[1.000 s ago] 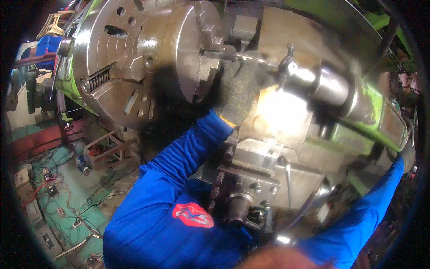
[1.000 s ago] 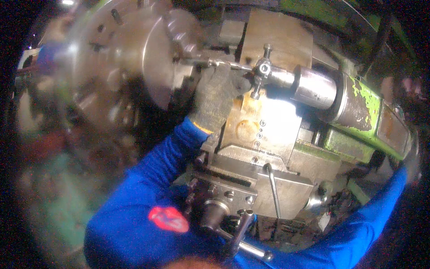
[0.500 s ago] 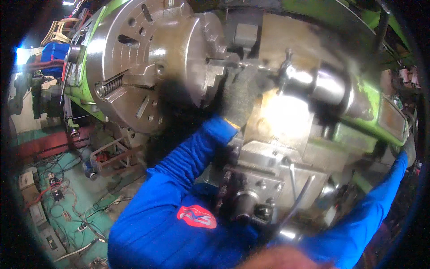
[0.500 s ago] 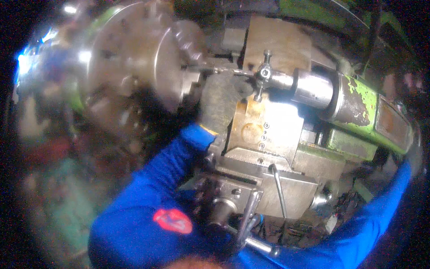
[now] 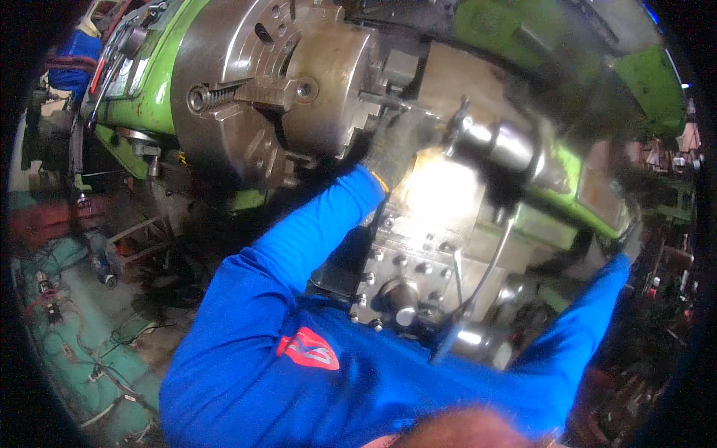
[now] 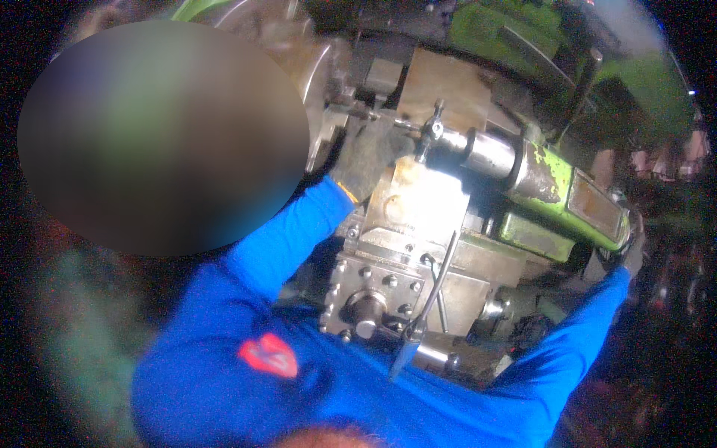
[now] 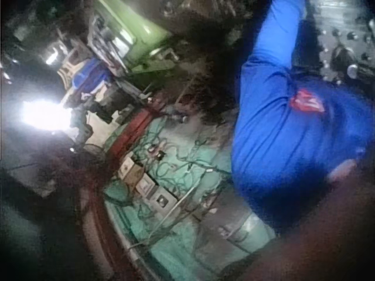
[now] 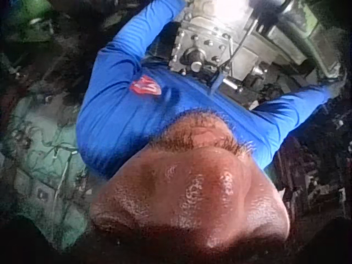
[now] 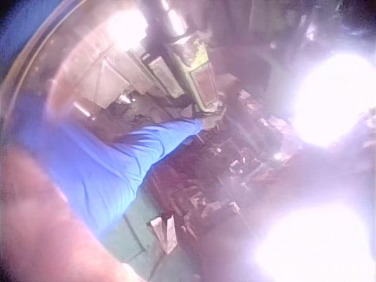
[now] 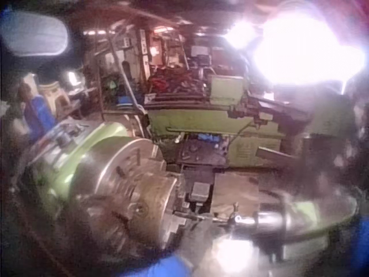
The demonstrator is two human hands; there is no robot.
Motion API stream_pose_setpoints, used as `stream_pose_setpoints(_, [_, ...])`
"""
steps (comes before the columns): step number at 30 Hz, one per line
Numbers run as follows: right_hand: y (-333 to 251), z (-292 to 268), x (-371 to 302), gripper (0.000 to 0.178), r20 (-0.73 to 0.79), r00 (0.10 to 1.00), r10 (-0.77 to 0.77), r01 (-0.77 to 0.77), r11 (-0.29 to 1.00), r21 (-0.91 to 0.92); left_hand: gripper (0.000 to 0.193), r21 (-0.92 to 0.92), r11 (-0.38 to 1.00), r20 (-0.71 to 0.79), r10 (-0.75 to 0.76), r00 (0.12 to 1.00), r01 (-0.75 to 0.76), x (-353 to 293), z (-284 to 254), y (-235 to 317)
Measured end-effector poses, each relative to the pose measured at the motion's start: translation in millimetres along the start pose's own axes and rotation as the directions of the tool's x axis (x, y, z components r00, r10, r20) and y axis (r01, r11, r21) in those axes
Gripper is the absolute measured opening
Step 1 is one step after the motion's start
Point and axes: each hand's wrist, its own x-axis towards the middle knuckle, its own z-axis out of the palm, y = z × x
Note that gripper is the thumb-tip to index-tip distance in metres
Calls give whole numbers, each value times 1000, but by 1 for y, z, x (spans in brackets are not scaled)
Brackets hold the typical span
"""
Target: The person operates a large green industrial lathe, using both hands to manipulate the machine's control levers and knobs. The camera, mounted on the person's head, vibrates intensely as the machine runs, showing the hands adjusting the tool post and chuck area.
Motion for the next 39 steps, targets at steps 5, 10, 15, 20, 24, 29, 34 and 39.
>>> stream_pose_setpoints(5, [-5,-7,-21,111,-48,999,-12,10,1000,-27,16,487,870,3,86,996,-77,2,-3,1])
stream_pose_setpoints(10, [-5,-8,-20,111,-48,999,0,-2,999,-46,20,-859,392,90,-516,852,329,9,1,37])
stream_pose_setpoints(15, [-9,-3,-32,112,-66,998,7,-10,999,-47,21,-520,813,20,-294,956,261,4,0,18])
stream_pose_setpoints(20, [-11,-6,-35,112,-87,996,3,-9,997,-72,20,-6,1000,44,11,999,-11,-1,-7,23])
stream_pose_setpoints(24, [-12,-3,-32,112,-82,997,5,-11,997,-76,21,-498,822,134,-244,960,278,0,-7,20])
stream_pose_setpoints(29, [-12,-3,-19,113,-80,997,2,-9,996,-83,27,-706,669,96,-233,968,231,-7,-1,0])
stream_pose_setpoints(34, [15,-29,-6,112,-175,984,44,-82,974,-212,33,-643,750,155,-66,986,152,-1,12,-11])
stream_pose_setpoints(39, [-54,2,-80,105,76,996,-56,43,986,163,37,411,910,190,-21,982,-61,1,-5,16])
